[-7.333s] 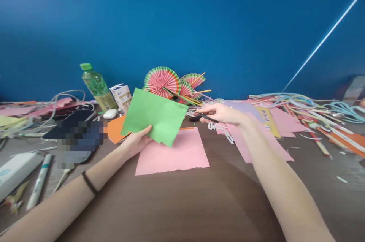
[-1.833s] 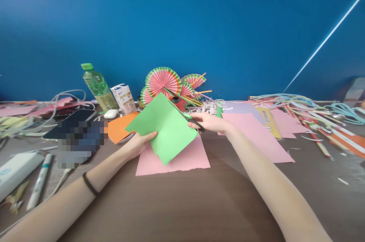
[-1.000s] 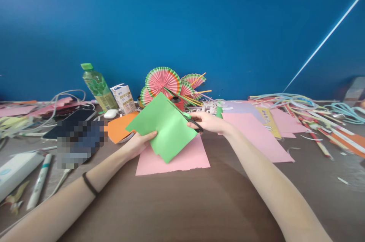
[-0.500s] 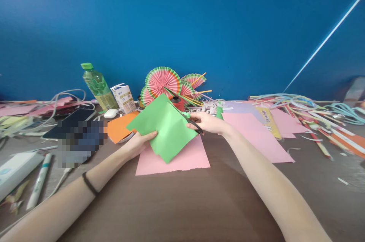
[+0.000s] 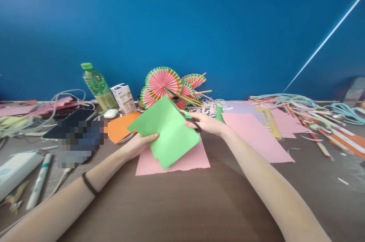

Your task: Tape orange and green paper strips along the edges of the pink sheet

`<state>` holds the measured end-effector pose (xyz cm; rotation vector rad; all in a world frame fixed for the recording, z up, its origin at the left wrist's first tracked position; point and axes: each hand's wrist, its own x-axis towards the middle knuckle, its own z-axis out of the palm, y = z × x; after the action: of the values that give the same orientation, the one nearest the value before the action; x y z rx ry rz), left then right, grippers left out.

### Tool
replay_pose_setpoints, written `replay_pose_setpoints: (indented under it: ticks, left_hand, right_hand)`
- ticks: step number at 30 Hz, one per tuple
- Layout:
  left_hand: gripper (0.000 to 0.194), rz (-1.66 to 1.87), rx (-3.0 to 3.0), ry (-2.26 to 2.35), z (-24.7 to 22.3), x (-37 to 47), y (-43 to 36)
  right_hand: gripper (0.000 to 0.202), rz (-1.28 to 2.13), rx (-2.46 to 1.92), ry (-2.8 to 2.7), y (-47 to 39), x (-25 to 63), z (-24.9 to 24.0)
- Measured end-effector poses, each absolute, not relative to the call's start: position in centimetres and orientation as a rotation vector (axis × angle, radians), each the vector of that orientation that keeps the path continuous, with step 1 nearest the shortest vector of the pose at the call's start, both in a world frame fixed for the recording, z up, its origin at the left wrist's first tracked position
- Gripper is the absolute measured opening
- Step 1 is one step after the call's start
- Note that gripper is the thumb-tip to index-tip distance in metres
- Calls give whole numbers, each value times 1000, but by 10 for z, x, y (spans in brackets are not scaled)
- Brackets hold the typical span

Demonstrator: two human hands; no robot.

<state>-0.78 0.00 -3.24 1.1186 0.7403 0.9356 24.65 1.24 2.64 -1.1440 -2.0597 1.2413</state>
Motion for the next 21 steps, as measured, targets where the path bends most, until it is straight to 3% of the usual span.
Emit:
replay_pose_setpoints:
  ticks: [21]
  left_hand:
    - [62, 854, 1260, 745, -33, -10, 1]
  right_hand:
    - [42, 1354, -1097, -2012, 8, 242, 29]
